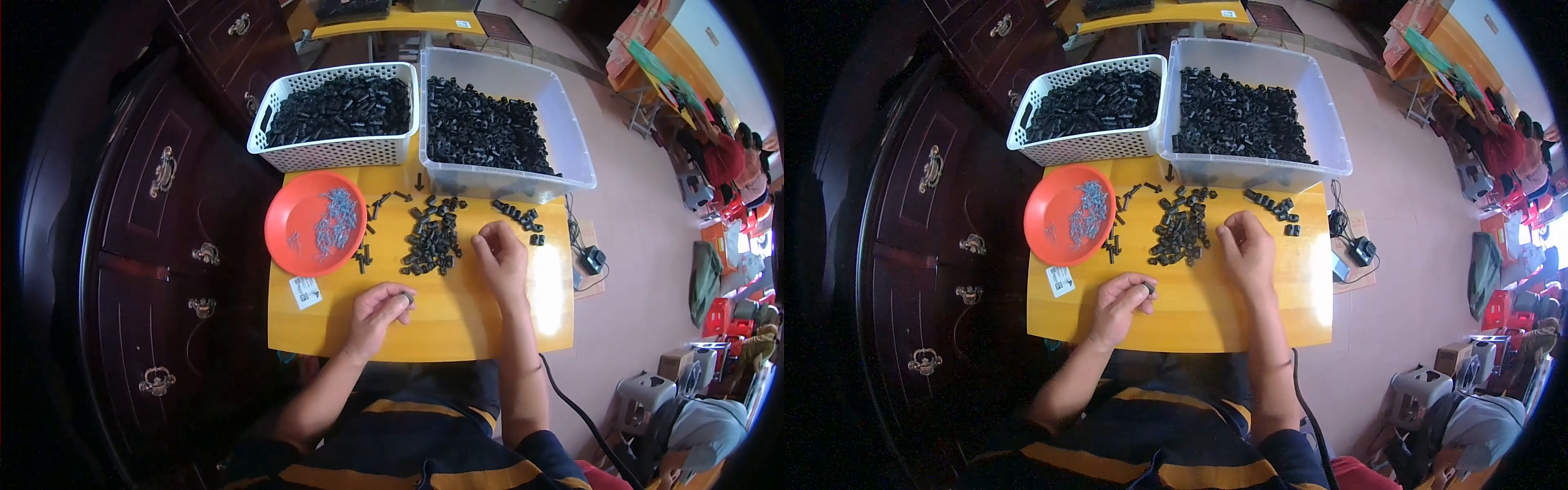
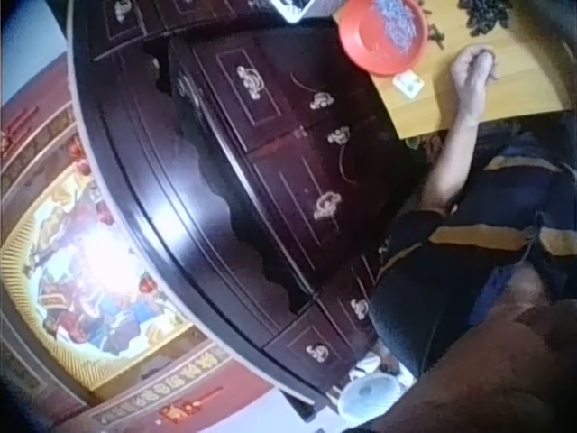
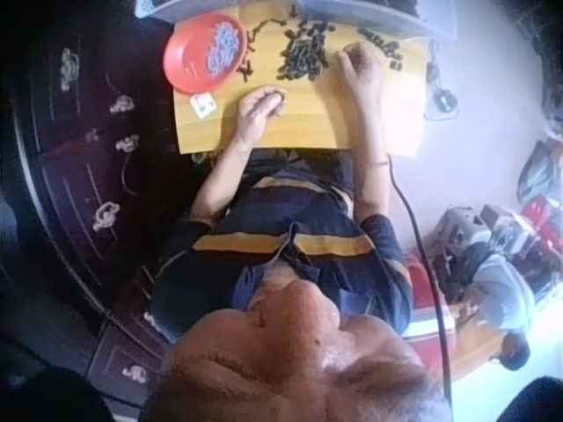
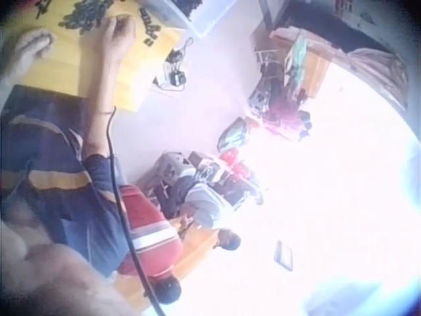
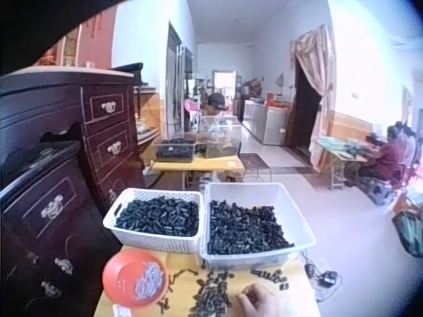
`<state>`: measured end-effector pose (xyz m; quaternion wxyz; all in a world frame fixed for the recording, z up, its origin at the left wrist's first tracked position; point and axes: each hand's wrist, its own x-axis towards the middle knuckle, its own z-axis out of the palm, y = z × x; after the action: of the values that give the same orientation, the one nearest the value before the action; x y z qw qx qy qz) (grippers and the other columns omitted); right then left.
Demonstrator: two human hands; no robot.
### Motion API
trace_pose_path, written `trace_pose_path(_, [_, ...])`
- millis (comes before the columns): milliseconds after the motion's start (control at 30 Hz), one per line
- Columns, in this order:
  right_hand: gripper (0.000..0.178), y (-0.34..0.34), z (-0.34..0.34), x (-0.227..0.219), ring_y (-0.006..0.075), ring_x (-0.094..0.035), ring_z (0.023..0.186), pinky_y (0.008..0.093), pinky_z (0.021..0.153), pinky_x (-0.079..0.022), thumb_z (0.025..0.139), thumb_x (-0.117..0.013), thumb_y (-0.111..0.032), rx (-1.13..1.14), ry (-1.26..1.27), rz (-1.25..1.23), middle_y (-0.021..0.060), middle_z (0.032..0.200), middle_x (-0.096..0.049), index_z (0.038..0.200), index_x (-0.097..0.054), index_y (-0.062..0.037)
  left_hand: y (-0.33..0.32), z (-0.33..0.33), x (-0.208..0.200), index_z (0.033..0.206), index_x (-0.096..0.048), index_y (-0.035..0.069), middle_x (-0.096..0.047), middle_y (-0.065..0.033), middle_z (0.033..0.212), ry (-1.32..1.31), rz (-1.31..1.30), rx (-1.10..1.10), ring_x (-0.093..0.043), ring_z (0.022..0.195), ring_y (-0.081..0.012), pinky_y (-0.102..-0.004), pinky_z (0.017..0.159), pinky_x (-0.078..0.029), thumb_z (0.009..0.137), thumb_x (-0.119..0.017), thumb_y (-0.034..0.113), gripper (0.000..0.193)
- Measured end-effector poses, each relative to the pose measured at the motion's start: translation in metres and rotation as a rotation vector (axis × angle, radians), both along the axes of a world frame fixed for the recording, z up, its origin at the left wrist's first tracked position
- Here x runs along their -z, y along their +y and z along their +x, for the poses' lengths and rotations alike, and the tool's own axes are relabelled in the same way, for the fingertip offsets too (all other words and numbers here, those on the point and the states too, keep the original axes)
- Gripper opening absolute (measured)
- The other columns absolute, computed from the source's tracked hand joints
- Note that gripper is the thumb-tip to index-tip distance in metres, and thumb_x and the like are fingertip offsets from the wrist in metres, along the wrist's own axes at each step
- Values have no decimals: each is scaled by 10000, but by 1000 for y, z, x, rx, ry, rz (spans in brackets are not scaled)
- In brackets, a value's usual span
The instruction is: The person assembles components by inserting small pins from a dish into black plastic pieces by hand and setting the assembled pieces onto the table.
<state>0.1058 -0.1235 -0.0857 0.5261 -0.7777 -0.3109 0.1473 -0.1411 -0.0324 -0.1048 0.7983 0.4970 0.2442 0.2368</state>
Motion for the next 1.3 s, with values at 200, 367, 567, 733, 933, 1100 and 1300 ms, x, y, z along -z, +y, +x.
trace_pose_path(200, [66,-37,-55,-6,57,-632,865,218,800,-515,982,-690,10,-183,447,274,6,959,-711,1036,-668,-20,-8,2,-2,1184,-707,-18,-742,-91,1001,-48,-118,7,-662,792,-116,-264,741,-558,1021,-617,100,220])
trace_pose_path(367, [102,-54,-91,-16,82,-656,918,229,831,-533,989,-692,18,-253,626,318,46,1012,-726,1085,-668,-11,-13,9,-11,1216,-713,-20,-744,-84,1009,-69,-71,10,-653,774,-116,-254,737,-549,1031,-615,86,234])
trace_pose_path(567, [93,-54,-102,-14,70,-642,889,215,821,-530,988,-700,17,-259,648,388,21,979,-709,1072,-668,-6,-22,13,-21,1218,-721,-19,-739,-67,994,-48,-58,-10,-638,759,-108,-252,729,-541,1029,-635,89,234])
trace_pose_path(733, [86,-57,-102,-14,67,-632,879,221,818,-526,985,-705,13,-254,615,380,17,973,-706,1060,-670,-10,-27,14,-28,1198,-722,-19,-735,-58,987,-21,-3,1,-636,765,-101,-247,731,-538,1028,-637,85,216])
trace_pose_path(933, [38,-62,-102,-17,56,-646,871,239,820,-525,993,-699,-21,-245,545,340,-11,937,-712,1028,-684,-21,-33,16,-29,1158,-686,-20,-730,-64,1029,17,182,-17,-675,863,-102,-264,818,-566,1011,-647,29,159])
trace_pose_path(1100, [40,-69,-98,-10,47,-631,833,230,797,-518,987,-707,-24,-192,534,351,-16,912,-702,1021,-686,-23,-30,15,-34,1100,-672,-29,-737,-75,1034,13,367,-63,-696,846,-113,-283,825,-592,952,-696,-28,150])
trace_pose_path(1300, [48,-74,-96,-13,55,-630,822,236,782,-520,974,-725,-27,-190,506,362,-4,917,-704,1010,-694,-23,-21,18,-45,1022,-733,-9,-728,-71,902,166,829,-82,-701,790,-134,-275,732,-576,859,-738,-69,175])
